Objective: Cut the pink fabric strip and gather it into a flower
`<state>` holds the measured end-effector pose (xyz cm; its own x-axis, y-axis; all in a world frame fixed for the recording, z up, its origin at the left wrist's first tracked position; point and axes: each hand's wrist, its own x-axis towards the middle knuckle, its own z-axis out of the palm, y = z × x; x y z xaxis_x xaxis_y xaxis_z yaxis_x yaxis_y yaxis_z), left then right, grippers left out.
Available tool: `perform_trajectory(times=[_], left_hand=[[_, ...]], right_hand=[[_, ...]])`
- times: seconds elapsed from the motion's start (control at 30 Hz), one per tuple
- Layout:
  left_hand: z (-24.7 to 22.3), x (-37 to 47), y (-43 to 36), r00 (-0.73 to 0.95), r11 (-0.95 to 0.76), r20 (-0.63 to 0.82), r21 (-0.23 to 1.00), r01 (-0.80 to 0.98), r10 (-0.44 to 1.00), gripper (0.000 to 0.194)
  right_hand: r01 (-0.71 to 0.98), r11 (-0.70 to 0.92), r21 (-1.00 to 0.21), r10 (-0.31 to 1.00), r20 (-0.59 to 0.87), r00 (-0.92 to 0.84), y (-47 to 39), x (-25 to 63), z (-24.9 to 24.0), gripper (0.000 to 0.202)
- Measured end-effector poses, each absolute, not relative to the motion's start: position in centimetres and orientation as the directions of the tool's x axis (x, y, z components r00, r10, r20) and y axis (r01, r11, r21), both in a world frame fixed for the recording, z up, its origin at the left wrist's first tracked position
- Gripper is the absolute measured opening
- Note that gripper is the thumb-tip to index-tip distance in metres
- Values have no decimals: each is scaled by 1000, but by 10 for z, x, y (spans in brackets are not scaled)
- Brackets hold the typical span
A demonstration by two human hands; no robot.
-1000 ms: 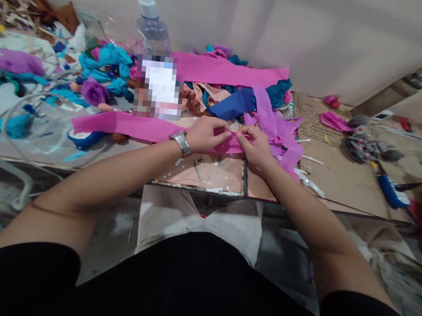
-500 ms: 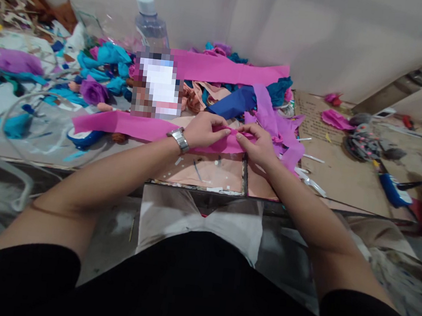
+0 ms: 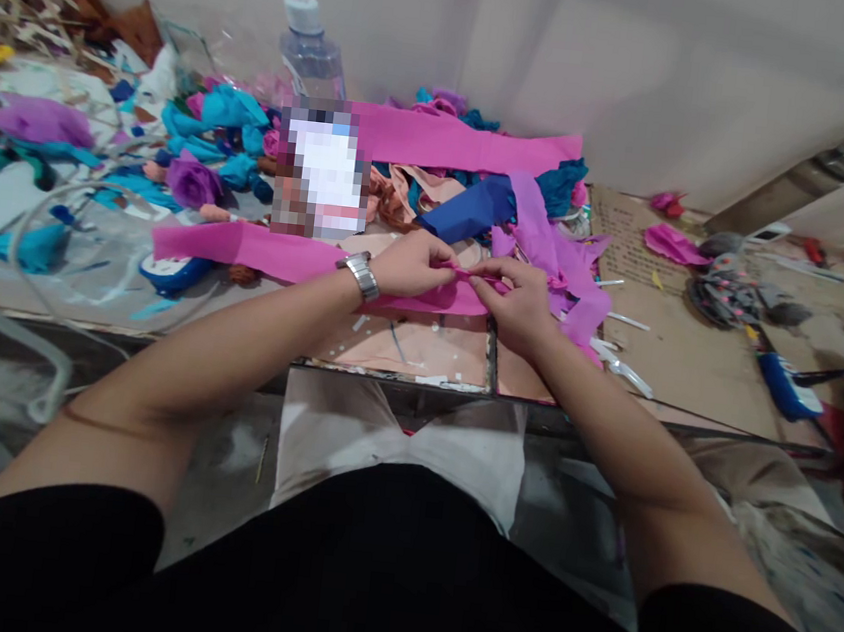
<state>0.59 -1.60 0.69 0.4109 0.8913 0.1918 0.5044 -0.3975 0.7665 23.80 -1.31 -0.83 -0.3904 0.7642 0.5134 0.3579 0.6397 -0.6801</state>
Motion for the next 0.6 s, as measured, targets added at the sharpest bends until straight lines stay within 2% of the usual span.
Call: perform_trajectory(times=[0.13, 0.33, 0.6], left_hand=[[5, 6, -13, 391, -404, 219, 773, 489, 894, 32], [7, 3, -14, 383, -536, 377, 641, 550, 843, 42], [5, 7, -19, 477, -579, 342, 598, 554, 809, 35]], right_hand=[[363, 665, -653, 745, 544, -386, -12, 240, -9, 13], [375, 661, -649, 750, 568, -340, -10, 240, -11, 13], [368, 681, -633, 732, 573, -370, -16, 237, -8, 10]])
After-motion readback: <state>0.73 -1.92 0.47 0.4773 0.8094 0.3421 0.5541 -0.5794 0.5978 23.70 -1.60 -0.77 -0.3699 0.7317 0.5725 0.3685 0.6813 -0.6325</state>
